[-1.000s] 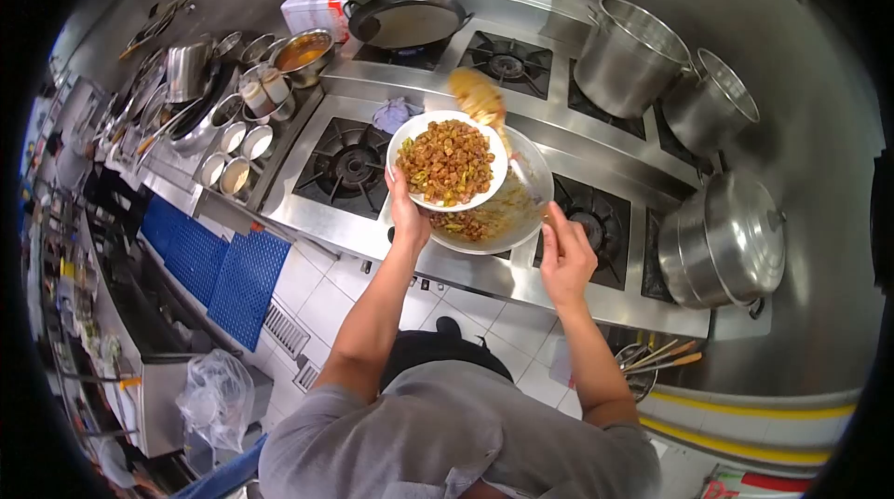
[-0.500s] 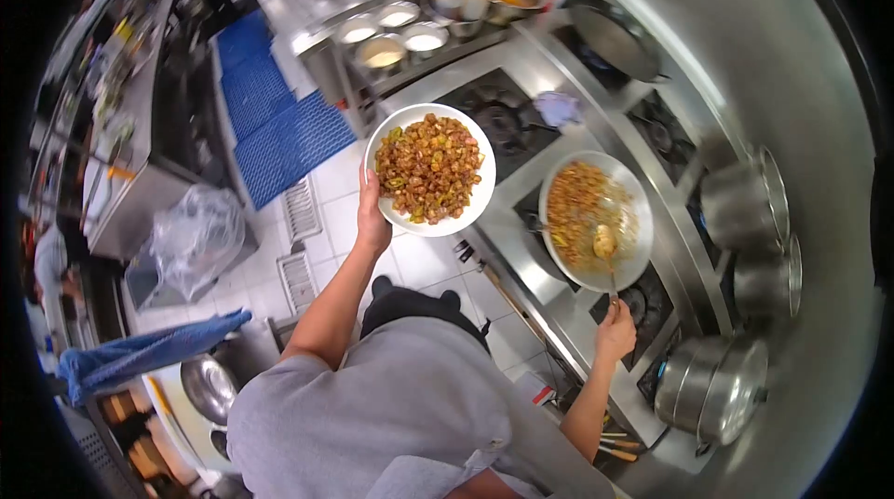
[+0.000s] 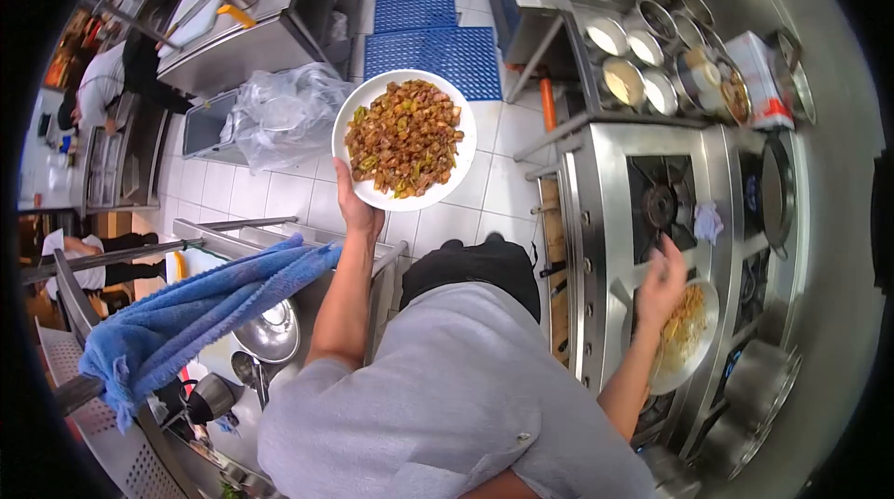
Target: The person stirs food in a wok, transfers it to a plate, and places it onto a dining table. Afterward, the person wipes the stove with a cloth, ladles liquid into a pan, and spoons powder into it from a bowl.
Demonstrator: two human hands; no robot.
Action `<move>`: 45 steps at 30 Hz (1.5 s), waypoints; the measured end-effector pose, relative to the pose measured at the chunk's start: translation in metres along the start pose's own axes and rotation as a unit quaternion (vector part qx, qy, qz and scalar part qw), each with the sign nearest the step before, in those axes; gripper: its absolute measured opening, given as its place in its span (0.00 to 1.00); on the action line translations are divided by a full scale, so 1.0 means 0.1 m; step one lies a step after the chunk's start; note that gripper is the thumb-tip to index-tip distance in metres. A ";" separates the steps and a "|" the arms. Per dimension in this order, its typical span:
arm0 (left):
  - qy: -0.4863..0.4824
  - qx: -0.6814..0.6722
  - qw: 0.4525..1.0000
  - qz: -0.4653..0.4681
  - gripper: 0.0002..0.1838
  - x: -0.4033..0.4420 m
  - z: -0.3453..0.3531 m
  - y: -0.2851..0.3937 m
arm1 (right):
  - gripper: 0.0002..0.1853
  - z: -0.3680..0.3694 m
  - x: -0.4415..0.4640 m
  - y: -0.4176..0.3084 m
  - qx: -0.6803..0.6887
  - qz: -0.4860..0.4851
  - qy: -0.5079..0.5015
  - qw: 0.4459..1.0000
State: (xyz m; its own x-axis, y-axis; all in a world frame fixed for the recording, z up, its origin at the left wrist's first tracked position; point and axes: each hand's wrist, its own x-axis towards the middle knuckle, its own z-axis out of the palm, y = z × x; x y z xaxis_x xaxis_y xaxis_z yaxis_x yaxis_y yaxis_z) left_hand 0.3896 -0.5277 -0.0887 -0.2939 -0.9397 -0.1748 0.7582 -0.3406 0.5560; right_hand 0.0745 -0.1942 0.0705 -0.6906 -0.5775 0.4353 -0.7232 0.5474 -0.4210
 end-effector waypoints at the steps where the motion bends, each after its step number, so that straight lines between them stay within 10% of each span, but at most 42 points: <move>1: 0.014 -0.015 0.999 0.025 0.36 0.02 -0.06 0.12 | 0.16 0.36 0.22 -0.37 0.007 -0.090 -0.075 0.993; 9: 0.110 -0.104 0.979 0.139 0.38 0.21 -0.96 0.71 | 0.30 2.75 0.69 -2.94 0.159 -0.561 -0.288 0.759; 27: 0.272 -0.256 0.839 0.396 0.36 1.00 -2.63 1.70 | 0.37 5.07 -0.18 -5.24 0.232 -0.758 -0.279 0.542; 45: 0.221 -0.088 0.889 0.391 0.35 2.58 -4.50 4.46 | 0.21 6.20 -0.44 -8.19 0.158 -0.665 -0.351 0.640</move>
State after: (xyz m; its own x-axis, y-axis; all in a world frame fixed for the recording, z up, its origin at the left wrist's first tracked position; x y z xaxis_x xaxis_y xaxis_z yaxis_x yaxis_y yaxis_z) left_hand 0.9133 -0.9359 -0.2515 0.5913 -0.7982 -0.1153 0.7207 0.4588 0.5197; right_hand 0.6996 -0.9928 -0.0974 0.7875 -0.5960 0.1573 -0.5556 -0.7968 -0.2373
